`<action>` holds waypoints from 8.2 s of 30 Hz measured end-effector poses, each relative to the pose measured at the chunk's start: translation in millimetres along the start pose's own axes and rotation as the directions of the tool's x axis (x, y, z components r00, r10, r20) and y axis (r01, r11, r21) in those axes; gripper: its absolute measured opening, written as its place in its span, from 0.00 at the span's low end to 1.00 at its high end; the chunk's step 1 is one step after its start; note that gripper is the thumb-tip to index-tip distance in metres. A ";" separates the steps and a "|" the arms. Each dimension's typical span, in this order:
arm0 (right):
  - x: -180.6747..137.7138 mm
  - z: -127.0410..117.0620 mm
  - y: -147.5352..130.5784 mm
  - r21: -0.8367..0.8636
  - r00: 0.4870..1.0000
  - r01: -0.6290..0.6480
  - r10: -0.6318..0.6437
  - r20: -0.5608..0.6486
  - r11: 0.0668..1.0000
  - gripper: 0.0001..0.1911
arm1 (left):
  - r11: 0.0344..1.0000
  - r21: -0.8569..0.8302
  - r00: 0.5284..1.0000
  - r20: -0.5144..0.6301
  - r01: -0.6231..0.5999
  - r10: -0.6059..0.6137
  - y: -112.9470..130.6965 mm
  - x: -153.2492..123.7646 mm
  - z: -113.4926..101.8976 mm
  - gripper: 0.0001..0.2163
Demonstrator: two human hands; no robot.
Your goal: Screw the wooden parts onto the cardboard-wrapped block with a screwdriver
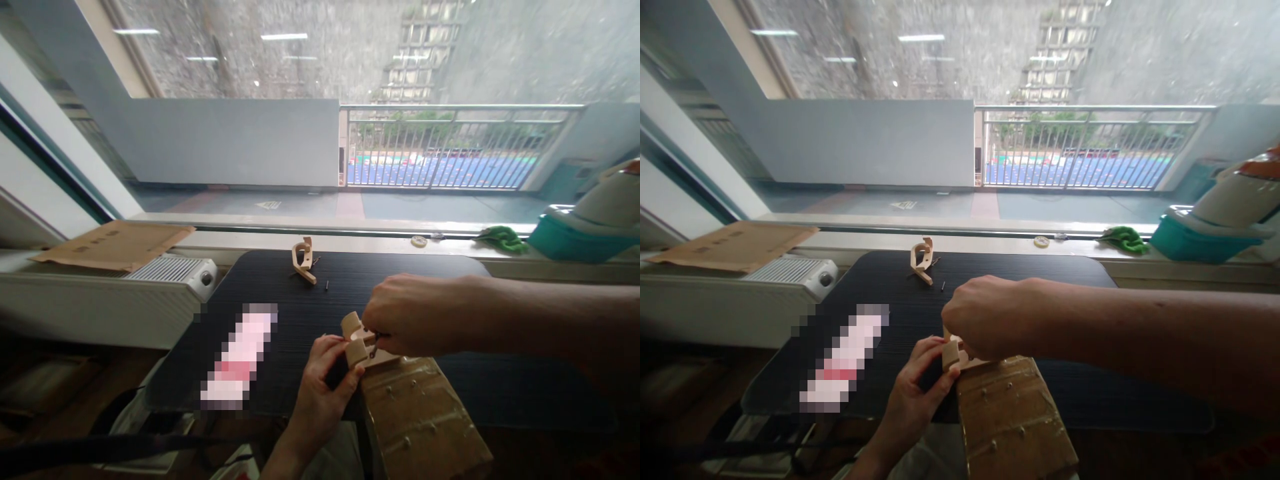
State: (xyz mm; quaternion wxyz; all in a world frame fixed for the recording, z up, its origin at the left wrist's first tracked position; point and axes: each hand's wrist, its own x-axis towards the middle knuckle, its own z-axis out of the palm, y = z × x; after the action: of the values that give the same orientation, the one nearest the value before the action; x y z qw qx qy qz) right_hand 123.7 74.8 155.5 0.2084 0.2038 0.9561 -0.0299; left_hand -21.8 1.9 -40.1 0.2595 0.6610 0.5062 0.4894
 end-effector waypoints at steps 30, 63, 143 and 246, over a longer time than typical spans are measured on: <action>0.4 -1.9 5.0 0.020 0.989 -0.151 0.151 -0.001 0.988 0.17 | 1.000 -0.009 0.999 -0.050 0.017 -0.018 3.6 -0.2 1.3 0.09; -4.1 -3.0 3.1 0.001 0.990 -0.140 0.140 0.013 0.990 0.08 | 0.742 0.634 0.963 0.016 -0.217 0.267 38.0 -35.3 15.4 0.13; 15.8 -3.1 31.2 0.242 0.973 -0.144 0.183 -0.144 0.959 0.08 | 0.641 0.765 0.911 0.306 -0.063 -0.275 71.0 -12.1 14.6 0.23; -4.6 2.4 19.5 0.233 0.992 -0.110 0.122 -0.040 0.966 0.10 | 0.624 0.726 0.940 0.339 -0.287 0.037 42.7 -17.6 12.1 0.20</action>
State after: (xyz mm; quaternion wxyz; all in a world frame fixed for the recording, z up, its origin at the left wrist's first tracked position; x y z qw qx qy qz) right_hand 136.4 90.6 155.7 0.1588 0.2829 0.9379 -0.1229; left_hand 6.8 -27.6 -15.8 -0.0193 0.8159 0.5589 0.1469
